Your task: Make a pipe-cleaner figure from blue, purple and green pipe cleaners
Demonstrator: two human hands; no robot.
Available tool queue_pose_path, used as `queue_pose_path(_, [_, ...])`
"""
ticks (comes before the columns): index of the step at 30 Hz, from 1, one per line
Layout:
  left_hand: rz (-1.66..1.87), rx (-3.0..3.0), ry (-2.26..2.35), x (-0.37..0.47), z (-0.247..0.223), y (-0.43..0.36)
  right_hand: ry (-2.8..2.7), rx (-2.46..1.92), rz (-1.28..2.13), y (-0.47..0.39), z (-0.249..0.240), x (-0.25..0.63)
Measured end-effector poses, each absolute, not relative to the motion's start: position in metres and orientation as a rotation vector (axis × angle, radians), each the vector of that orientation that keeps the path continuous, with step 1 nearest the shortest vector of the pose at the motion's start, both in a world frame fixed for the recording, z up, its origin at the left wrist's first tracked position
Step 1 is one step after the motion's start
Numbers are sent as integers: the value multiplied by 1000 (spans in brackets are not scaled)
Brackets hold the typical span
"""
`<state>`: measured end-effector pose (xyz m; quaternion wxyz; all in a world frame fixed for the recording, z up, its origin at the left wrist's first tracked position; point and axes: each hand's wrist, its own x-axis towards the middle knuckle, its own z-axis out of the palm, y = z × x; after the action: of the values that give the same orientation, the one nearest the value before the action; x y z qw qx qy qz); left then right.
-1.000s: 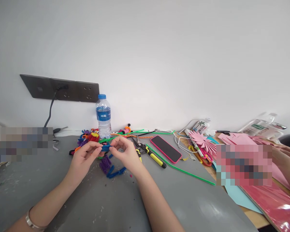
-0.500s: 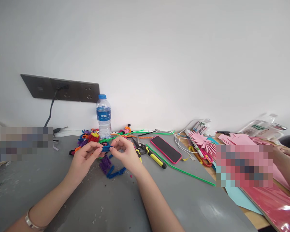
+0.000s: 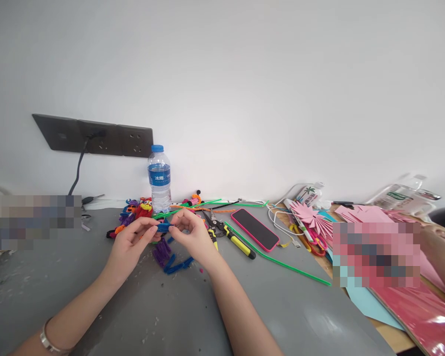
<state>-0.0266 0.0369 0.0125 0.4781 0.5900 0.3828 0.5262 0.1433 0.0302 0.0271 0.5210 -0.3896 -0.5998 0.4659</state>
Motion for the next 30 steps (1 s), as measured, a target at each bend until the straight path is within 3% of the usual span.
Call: queue_pose_path(30, [1175, 1355, 909, -28, 5, 37, -1193, -957, 1052, 35, 24, 147])
